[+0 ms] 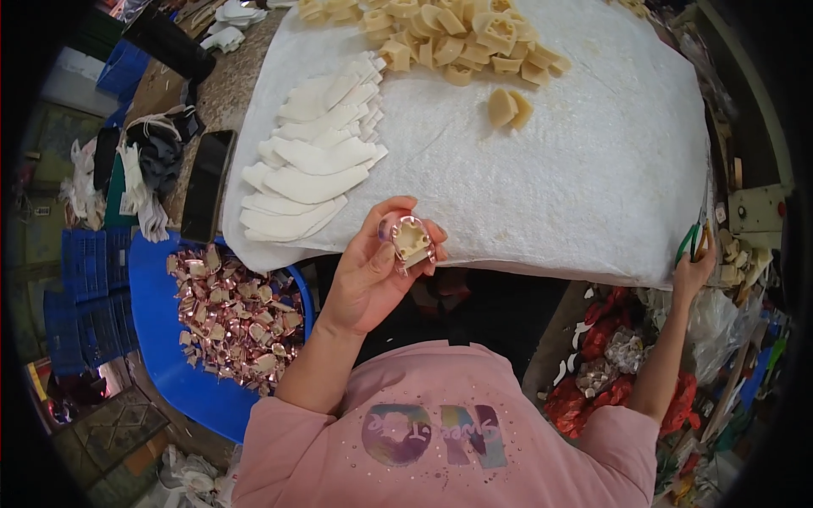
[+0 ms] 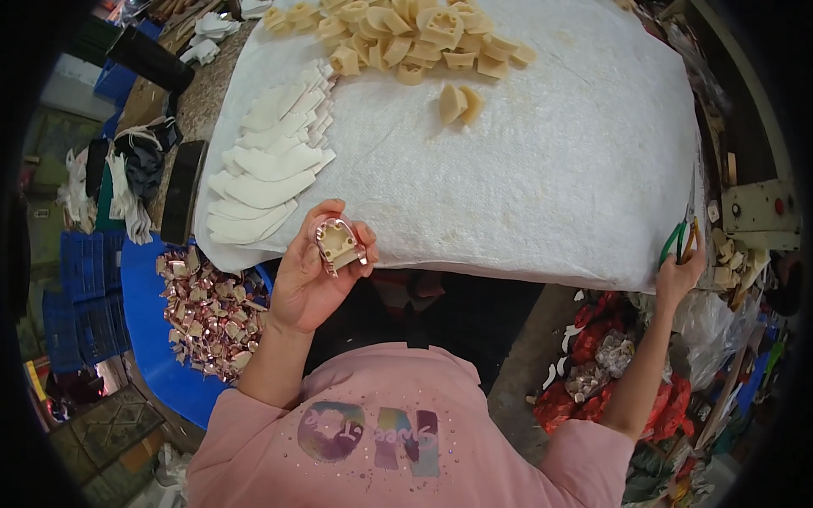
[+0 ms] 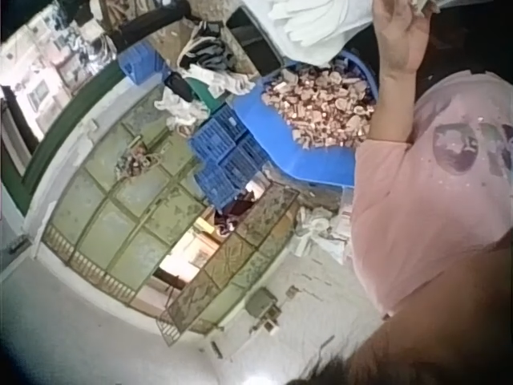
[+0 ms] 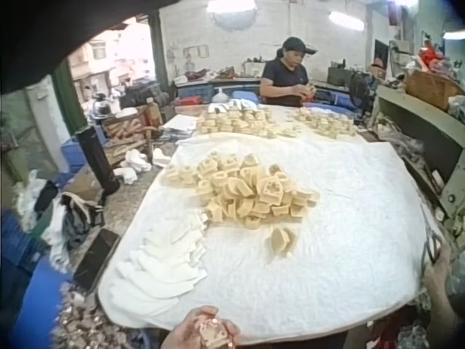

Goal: Inserting curved white structural strips into molded beige shoe components.

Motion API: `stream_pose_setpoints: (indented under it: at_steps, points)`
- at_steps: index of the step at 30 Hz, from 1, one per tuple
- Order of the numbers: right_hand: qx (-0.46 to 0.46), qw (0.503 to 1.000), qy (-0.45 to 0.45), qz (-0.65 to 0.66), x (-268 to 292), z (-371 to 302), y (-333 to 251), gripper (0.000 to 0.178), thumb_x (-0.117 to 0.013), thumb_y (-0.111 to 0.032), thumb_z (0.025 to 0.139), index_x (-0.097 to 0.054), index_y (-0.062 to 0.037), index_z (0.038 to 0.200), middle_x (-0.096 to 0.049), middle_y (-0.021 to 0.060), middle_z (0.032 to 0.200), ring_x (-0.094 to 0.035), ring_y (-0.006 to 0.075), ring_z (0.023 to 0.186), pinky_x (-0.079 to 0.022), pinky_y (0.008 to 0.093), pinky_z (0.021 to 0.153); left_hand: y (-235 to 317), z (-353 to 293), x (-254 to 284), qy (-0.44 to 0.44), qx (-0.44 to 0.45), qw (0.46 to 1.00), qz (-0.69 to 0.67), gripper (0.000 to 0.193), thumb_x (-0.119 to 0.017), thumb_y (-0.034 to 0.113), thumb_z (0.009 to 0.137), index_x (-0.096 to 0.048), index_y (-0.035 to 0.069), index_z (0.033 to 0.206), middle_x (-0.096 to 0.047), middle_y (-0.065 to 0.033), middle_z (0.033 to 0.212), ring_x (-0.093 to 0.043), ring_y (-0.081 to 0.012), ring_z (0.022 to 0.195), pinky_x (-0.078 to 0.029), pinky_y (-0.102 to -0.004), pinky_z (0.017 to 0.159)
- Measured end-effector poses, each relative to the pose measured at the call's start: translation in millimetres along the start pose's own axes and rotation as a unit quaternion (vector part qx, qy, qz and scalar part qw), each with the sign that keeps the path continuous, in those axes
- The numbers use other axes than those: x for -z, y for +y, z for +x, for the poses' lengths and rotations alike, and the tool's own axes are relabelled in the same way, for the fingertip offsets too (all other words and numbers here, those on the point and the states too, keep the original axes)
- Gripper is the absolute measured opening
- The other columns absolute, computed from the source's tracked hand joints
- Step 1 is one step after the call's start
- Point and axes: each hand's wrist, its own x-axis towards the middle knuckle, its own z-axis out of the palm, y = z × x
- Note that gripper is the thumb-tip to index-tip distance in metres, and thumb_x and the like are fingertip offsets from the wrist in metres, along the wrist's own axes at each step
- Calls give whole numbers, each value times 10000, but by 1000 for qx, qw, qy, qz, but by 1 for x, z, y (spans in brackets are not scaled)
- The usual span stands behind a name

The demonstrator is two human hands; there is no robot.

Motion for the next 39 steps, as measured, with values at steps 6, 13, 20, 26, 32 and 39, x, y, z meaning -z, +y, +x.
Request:
stream_pose_setpoints:
  at_steps: [6,13,20,26,32,39]
  points:
    - [141,931,-128,313,41,-81,-158,713,-698,-106,726,-393,-43,1367,-545,93,1169,-542,179,880,-452,336,710,0,2,-6,-5,-18,998,55,593,-611,239,873,-305,60,1349,-520,-190,1131,-552,-255,1014,-443,-325,843]
    - [369,890,-153,221,64,-114,-223,724,-818,-307,572,-558,-60,1201,-537,54,758,-524,210,611,-427,327,560,1,-3,-5,12,-13,998,67,643,-669,256,832,-320,53,1332,-519,-193,1126,-553,-279,1018,-449,-346,859]
    - [494,830,-164,201,78,-125,-248,726,-814,-343,531,-581,-112,1179,-461,2,685,-516,170,595,-418,307,530,2,-8,-8,36,-41,989,134,645,-704,233,803,-349,30,1301,-524,-184,1130,-560,-260,1010,-457,-339,850]
    - [500,829,-176,178,78,-125,-247,776,-810,-329,501,-561,-122,1206,-462,-2,708,-516,168,623,-421,309,546,-1,-9,-11,55,-40,984,166,656,-725,239,786,-361,20,1286,-524,-177,1140,-569,-240,1005,-470,-338,853]
    - [518,830,-155,135,79,-127,-248,761,-802,-373,533,-557,-123,1209,-442,-7,705,-490,148,619,-398,295,547,-2,-9,-15,70,-66,965,245,640,-715,283,795,-372,12,1262,-548,-180,1121,-588,-237,981,-485,-315,836]
    - [526,827,-117,159,64,-133,-244,669,-770,-429,621,-582,-91,1167,-417,-13,664,-473,125,579,-369,280,532,-5,-7,-20,60,-69,973,210,598,-690,234,828,-375,-7,1276,-571,-91,1055,-590,-156,953,-473,-206,670]
